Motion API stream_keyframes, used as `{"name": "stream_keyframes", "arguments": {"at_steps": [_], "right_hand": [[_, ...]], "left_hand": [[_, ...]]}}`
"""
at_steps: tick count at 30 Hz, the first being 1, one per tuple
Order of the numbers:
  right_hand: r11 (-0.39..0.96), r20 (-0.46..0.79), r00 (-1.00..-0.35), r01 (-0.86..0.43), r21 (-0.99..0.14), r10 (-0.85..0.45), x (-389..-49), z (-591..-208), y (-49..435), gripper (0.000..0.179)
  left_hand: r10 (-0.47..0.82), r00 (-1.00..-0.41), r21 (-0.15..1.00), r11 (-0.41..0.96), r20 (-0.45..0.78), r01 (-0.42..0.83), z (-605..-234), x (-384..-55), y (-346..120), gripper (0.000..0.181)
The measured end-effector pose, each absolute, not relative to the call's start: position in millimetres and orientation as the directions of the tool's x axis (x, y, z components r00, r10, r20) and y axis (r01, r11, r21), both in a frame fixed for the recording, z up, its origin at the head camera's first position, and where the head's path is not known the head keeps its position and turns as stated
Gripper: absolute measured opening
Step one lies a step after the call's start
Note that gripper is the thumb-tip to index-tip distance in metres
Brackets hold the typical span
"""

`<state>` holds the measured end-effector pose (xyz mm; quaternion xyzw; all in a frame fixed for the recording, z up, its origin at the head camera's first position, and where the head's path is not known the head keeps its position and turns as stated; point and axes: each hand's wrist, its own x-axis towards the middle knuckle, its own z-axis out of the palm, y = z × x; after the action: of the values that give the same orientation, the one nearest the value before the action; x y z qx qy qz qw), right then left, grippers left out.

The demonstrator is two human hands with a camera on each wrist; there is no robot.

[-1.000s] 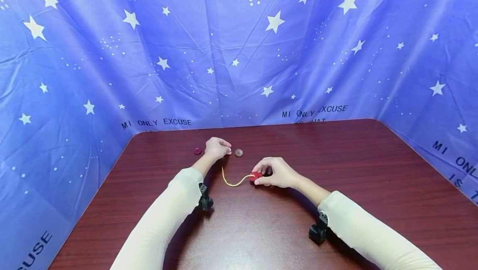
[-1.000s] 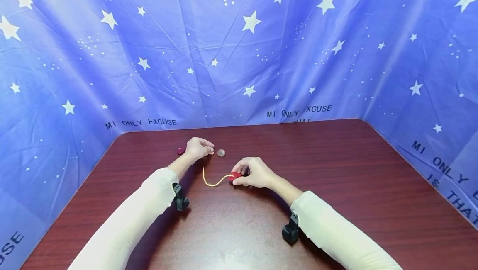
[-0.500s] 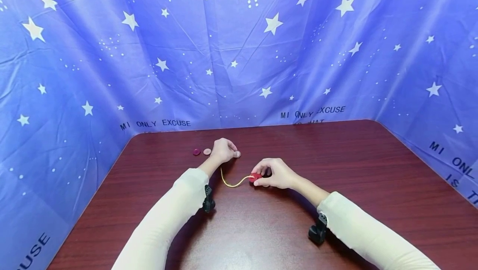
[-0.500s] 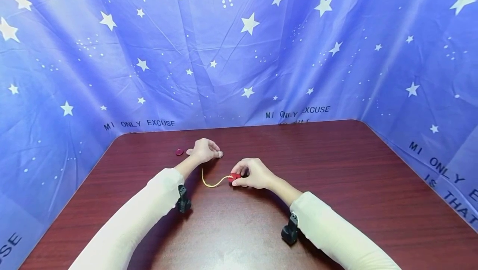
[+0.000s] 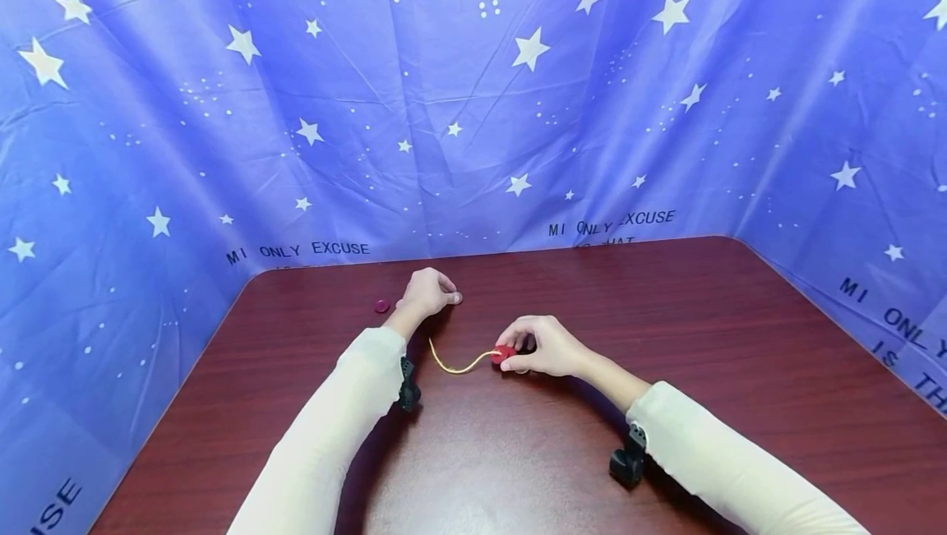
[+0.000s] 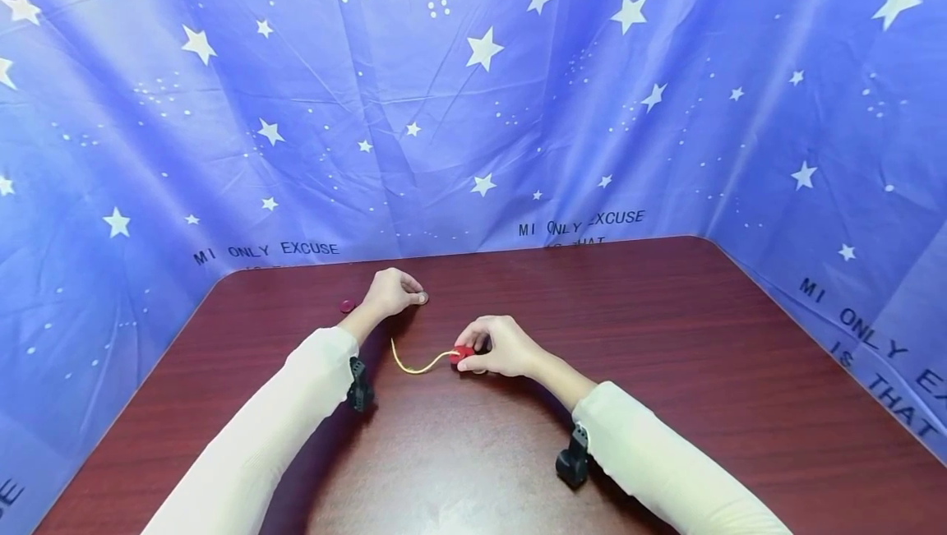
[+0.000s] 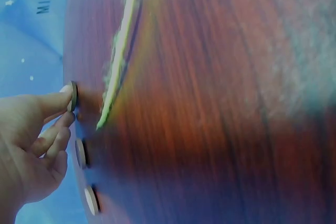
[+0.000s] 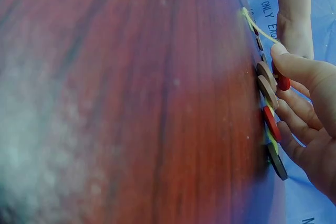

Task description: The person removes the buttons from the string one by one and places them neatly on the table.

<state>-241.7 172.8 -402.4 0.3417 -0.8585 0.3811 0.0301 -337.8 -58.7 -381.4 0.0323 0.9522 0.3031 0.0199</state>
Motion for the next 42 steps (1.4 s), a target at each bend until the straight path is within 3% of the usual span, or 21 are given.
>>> {"name": "stream_keyframes", "arguments": {"at_steps": [8, 19, 32, 42], "right_hand": [[0.470, 0.309, -0.762, -0.610, -0.638, -0.569, -242.1, -402.0, 168.7, 0.025], [0.459, 0.301, -0.758, -0.608, -0.648, -0.579, -242.1, -401.7, 164.3, 0.026], [0.458, 0.321, -0.751, -0.623, -0.634, -0.578, -242.0, -402.7, 162.3, 0.026], [0.454, 0.333, -0.737, -0.642, -0.617, -0.589, -242.0, -401.5, 157.0, 0.026]], "left_hand": [[0.150, -0.987, 0.522, 0.839, 0.051, 0.154, -380.9, -338.3, -75.4, 0.022], [0.113, -0.993, 0.684, 0.722, 0.040, 0.110, -368.6, -332.6, -95.4, 0.028], [0.224, -0.961, 0.599, 0.751, 0.164, 0.278, -375.2, -274.9, -111.8, 0.018], [0.329, -0.941, 0.714, 0.638, 0.082, 0.286, -378.7, -239.8, -92.7, 0.013]]}}
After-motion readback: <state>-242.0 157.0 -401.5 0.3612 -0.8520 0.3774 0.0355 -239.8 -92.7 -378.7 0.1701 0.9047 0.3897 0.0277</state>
